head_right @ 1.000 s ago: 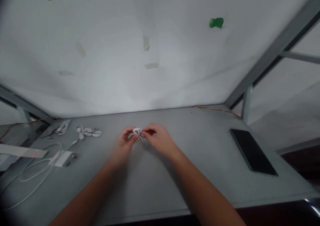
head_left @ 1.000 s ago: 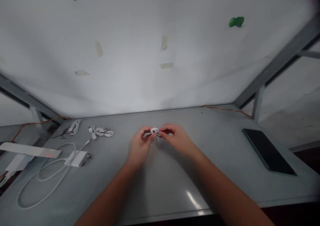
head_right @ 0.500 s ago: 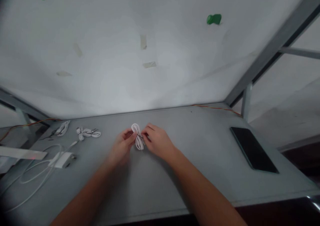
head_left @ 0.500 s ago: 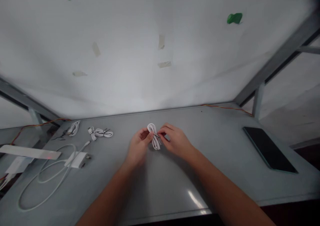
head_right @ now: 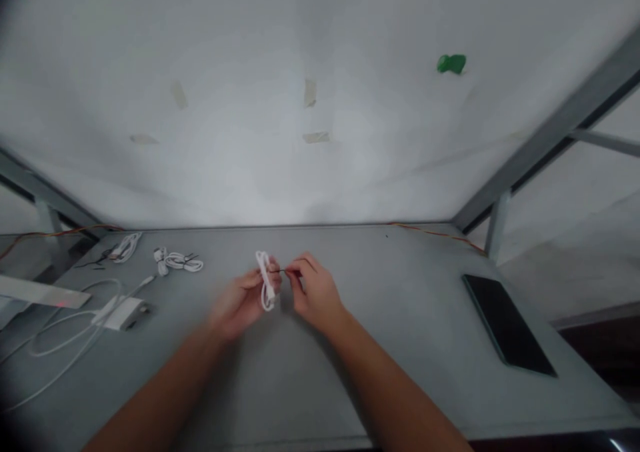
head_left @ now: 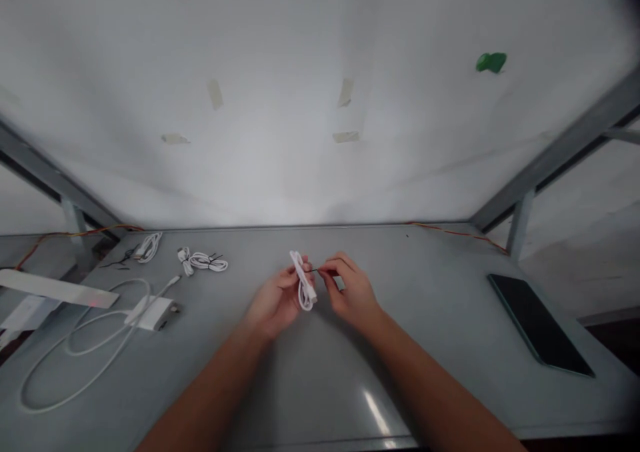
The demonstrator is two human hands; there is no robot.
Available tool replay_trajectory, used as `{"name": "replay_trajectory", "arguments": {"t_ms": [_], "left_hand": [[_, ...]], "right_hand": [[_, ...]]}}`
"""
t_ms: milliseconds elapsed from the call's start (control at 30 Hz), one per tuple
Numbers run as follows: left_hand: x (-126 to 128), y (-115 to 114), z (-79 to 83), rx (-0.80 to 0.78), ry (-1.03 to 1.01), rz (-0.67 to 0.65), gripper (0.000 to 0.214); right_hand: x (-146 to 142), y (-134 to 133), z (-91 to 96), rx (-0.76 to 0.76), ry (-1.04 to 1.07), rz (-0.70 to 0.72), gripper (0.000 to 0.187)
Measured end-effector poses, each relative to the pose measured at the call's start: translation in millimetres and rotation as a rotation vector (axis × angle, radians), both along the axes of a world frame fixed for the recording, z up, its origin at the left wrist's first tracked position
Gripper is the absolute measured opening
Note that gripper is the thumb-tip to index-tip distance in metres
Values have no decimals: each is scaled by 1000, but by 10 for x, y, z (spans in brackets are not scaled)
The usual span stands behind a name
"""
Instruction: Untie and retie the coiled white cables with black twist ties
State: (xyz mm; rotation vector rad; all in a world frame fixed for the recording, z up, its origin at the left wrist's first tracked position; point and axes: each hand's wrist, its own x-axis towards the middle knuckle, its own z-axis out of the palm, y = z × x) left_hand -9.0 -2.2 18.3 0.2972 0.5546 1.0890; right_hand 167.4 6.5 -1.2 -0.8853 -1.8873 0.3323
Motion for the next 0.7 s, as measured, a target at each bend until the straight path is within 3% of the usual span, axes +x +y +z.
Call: {"name": "replay_trajectory", "arguments": {"t_ms": [100,167,267,433,567,700], "left_hand": [[-94,35,110,-20,-107,14,18],[-160,71,136,23,-72,8,12],[-171,107,86,89,233,79,33],[9,42,3,324,942,156,49],[55,-13,16,442,1116,164,41],[16,-4,-1,426,1072,139,36]], "right_hand": [[44,103,-82,-142,29,-55,12],[96,177,-121,-174,41,-140,11],[146,217,-123,-154,75,-205,10],[63,85,-31,-73,33,-105,11],[0,23,7,-76,-16,-50,11],[0,56,-5,-210,65,-51,9]]}}
